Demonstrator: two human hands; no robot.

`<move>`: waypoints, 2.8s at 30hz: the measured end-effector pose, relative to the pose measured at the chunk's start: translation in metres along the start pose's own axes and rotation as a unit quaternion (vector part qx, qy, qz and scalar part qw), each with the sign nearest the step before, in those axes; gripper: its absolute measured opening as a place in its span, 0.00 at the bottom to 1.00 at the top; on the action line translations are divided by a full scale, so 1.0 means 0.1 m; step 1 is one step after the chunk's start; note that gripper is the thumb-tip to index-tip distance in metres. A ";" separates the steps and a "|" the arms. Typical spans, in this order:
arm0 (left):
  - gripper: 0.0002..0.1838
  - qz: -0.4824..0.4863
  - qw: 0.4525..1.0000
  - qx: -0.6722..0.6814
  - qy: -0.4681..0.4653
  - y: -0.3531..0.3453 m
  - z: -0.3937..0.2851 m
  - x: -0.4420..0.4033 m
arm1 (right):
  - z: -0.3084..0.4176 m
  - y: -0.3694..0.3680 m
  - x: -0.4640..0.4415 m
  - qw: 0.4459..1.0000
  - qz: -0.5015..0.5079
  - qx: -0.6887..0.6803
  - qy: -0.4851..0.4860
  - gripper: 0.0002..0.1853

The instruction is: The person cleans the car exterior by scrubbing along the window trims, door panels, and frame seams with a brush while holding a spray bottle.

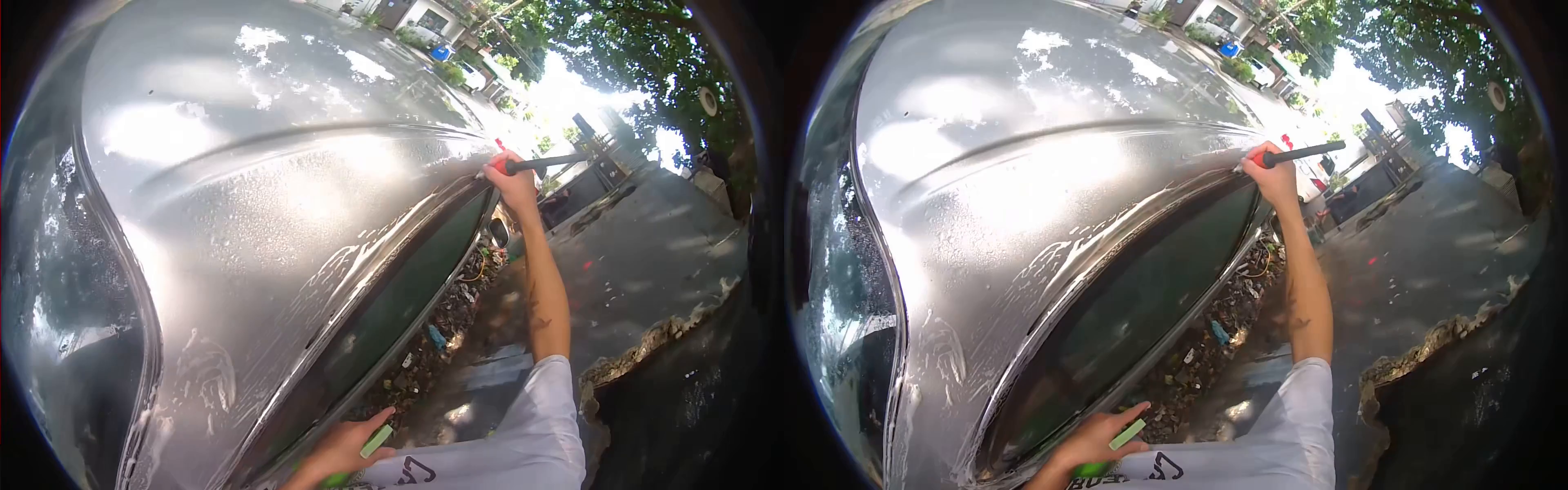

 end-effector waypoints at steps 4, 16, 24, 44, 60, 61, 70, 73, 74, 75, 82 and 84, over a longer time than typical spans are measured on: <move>0.47 -0.042 0.998 0.023 -0.048 0.03 0.01 -0.08 | -0.34 0.10 0.00 0.995 -0.044 -0.064 -0.066 0.09; 0.45 -0.018 0.999 0.021 0.027 0.04 0.06 -0.37 | 0.49 -0.18 0.56 0.983 -0.142 -0.063 0.096 0.08; 0.44 -0.061 0.997 0.051 -0.004 0.01 0.05 -0.54 | 1.67 -0.55 0.96 0.957 -0.041 -0.134 0.254 0.09; 0.45 -0.085 0.995 0.021 -0.051 0.03 -0.06 -0.93 | -0.16 0.01 0.24 0.985 -0.113 -0.058 0.113 0.08; 0.44 -0.046 0.994 0.100 0.010 0.12 -0.08 -1.00 | -1.18 0.34 -0.12 0.984 -0.154 -0.002 0.090 0.08; 0.44 -0.032 0.993 0.105 0.035 0.12 -0.05 -1.01 | -1.44 0.43 -0.23 0.984 -0.155 0.000 0.090 0.08; 0.46 0.009 0.995 0.077 0.056 0.06 0.05 -1.15 | -0.35 0.07 -0.11 0.988 0.010 -0.122 0.098 0.07; 0.45 -0.006 0.999 0.046 0.023 0.01 0.07 -1.14 | -1.12 0.32 -0.44 0.999 -0.013 -0.021 0.029 0.07; 0.45 -0.013 0.998 0.065 0.023 -0.02 0.13 -1.14 | -1.53 0.42 -0.59 0.999 -0.036 0.023 0.014 0.08; 0.45 -0.016 0.997 0.067 0.024 -0.02 0.15 -1.15 | -1.75 0.52 -0.66 0.993 -0.083 0.088 0.006 0.10; 0.45 0.050 0.988 0.105 0.100 -0.08 0.24 -1.13 | -1.73 0.45 -0.55 0.989 -0.134 0.043 -0.049 0.08; 0.45 0.049 0.991 0.089 0.089 -0.10 0.31 -1.17 | -1.19 0.21 -0.39 0.994 -0.087 -0.046 -0.036 0.08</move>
Point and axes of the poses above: each hand's wrist, its own x-axis away from the middle knuckle, its own y-axis out of the back of the hand, z = x × y, the point moved 8 cm from there along -x, towards the middle knuckle, and after that the axes turned 2 degrees about z, right-handed, at the moved point
